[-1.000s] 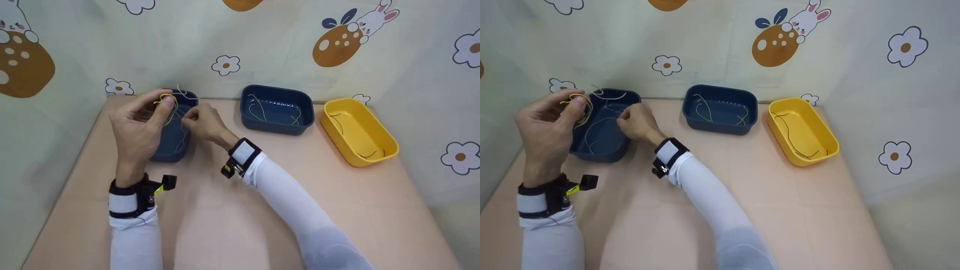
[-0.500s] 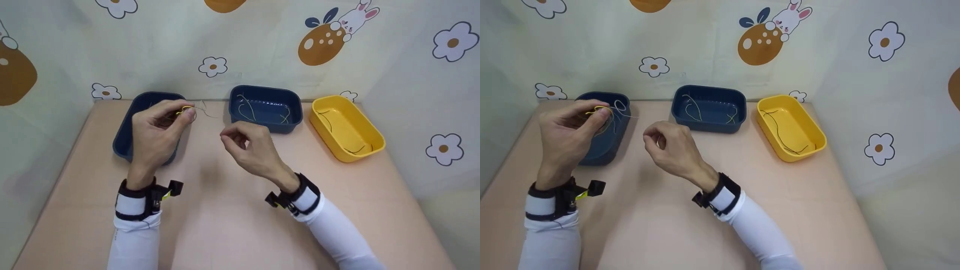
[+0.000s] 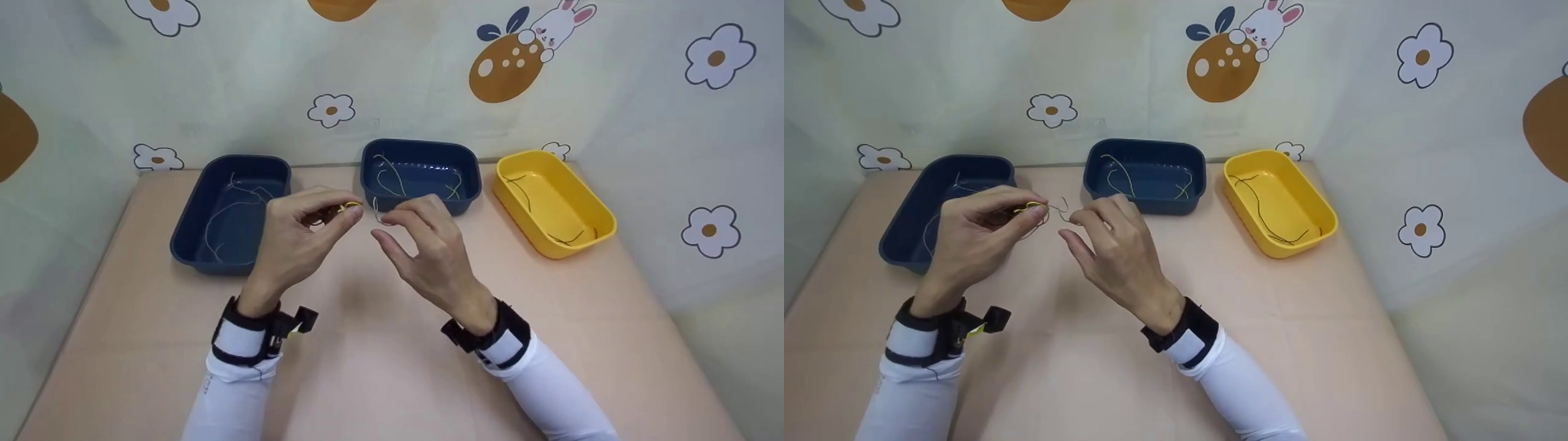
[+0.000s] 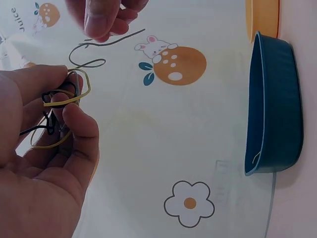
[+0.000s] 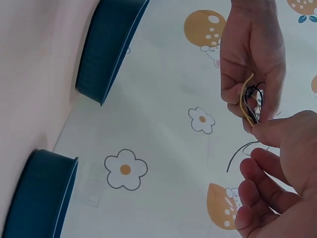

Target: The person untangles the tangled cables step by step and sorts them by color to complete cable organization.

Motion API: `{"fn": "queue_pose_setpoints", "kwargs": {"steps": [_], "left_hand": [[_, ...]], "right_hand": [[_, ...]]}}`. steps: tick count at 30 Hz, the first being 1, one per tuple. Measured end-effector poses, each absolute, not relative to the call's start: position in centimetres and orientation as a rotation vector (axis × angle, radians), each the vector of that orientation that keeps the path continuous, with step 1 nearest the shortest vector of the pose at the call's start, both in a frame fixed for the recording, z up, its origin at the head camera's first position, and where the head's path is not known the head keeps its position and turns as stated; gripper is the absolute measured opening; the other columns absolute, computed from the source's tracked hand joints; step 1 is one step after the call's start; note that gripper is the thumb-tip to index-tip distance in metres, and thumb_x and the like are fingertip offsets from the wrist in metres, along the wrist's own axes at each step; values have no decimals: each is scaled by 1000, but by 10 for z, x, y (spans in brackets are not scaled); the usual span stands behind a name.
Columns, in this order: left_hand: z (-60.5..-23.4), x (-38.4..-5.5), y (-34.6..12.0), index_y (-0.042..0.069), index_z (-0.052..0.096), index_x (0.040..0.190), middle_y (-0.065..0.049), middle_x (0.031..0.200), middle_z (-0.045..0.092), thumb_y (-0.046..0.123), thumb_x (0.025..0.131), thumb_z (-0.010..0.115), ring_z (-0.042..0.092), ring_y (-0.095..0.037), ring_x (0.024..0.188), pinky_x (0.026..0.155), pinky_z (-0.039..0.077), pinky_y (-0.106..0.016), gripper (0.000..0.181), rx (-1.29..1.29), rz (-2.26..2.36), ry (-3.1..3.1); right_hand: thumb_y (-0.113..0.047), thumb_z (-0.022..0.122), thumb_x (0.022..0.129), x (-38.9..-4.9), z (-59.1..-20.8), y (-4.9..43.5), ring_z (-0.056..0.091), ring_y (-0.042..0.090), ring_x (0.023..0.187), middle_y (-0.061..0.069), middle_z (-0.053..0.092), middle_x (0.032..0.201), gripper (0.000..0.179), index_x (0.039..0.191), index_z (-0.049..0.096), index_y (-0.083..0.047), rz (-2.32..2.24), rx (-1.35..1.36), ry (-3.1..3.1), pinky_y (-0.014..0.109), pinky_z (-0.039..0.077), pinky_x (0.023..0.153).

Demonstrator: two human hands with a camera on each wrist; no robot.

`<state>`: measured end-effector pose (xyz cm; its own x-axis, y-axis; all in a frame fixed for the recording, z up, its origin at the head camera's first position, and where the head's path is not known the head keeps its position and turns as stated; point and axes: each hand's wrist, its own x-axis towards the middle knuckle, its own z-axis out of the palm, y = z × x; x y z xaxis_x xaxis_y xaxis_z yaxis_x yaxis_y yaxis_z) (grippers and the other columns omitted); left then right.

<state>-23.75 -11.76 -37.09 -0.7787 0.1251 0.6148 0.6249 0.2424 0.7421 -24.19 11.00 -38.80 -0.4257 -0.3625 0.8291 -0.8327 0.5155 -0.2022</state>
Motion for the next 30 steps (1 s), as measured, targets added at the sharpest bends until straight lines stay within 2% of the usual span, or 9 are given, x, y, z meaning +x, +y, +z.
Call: {"fn": "queue_pose_setpoints", "kwargs": {"steps": [6,13,21,30], "left_hand": [[-372,-239,-116,10,90,110,-4,95,84,7,102,85,62,-9,76,68,51,-15,10,-776,-1479,-2136],[-372,-241,-124,9,90,109,-4,98,85,8,101,85,59,-8,73,67,47,-15,9,-862,-1394,-2171],[-370,-241,-137,9,91,106,-5,99,86,6,100,86,59,-7,76,68,45,-15,8,-766,-1358,-2136],[-368,-241,-145,6,91,103,-8,98,87,2,97,88,59,-5,74,64,43,-13,9,-688,-1370,-2077]], "right_hand": [[-4,84,100,-244,-391,112,70,21,92,8,77,98,7,103,78,-4,912,940,-2083,28,62,78],[-3,77,102,-245,-385,120,66,20,72,9,75,85,4,98,76,-3,1116,849,-2147,32,57,61],[-4,75,107,-254,-378,137,63,23,74,10,72,85,8,103,81,-1,956,816,-2260,23,47,66],[-4,71,110,-259,-372,153,70,21,84,10,78,94,12,106,83,-2,913,1035,-2497,27,63,77]]}}
